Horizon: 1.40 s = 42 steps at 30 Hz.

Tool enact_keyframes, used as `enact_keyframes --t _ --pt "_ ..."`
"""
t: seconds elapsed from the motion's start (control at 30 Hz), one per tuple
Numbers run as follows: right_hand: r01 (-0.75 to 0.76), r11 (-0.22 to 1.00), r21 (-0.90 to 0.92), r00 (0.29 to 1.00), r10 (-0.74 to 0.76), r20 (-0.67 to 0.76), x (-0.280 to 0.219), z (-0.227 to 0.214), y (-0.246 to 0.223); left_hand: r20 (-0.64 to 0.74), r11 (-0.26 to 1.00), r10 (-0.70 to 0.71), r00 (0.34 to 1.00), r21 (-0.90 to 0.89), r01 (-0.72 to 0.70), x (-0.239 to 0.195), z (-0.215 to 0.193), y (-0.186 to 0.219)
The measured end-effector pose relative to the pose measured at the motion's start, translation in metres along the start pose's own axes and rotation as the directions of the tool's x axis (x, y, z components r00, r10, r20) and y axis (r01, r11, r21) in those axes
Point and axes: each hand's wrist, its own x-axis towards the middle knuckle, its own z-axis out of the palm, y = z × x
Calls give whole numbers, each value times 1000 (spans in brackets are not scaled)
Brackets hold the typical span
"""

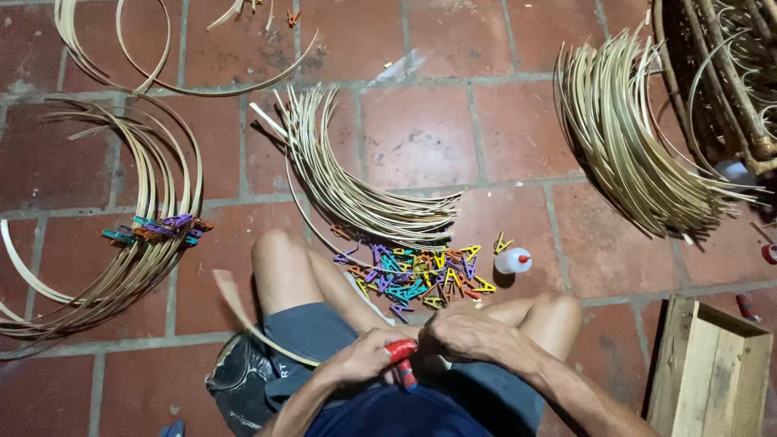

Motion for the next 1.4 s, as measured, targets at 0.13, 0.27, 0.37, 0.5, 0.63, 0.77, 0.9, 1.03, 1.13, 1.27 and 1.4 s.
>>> enact_keyframes --t 0.13,0.27,0.37,0.5,0.63,0.77,0.9,1.03,1.13,1.27,1.4 --pt "-50 999 -3 999 50 -3 -6 -32 -9 208 922 -190 959 -299 248 25 2 -23" --pt "-297 954 40 954 298 -29 -11 -93 -12 128 879 -21 992 -470 79 23 1 -15" --pt "-3 993 118 886 57 -459 -12 -107 -22 190 841 -164 968 -485 238 20 3 5" --pt "-117 854 507 901 306 -306 0 -76 -29 118 853 -39 992 -513 95 27 7 32" --pt "305 382 872 461 742 -487 -5 -29 -13 -26 710 -116 993 -701 65 29 3 35" --pt "524 16 852 401 878 -262 2 -4 -18 -96 606 -47 994 -794 -48 35 -2 32" --pt "507 8 862 413 875 -251 6 3 -29 -149 696 -75 986 -715 -55 37 14 28" --pt "497 -21 867 449 862 -236 6 6 -26 -158 757 -126 979 -654 -8 42 26 21" --pt "476 -85 875 478 860 -177 1 16 -22 -152 835 -188 970 -545 76 40 39 17" --pt "395 -148 907 530 843 -93 0 27 -11 -144 831 -132 981 -555 31 35 52 15" --pt "282 -173 944 543 840 -8 -9 41 -12 -109 845 -142 984 -531 64 27 63 10"
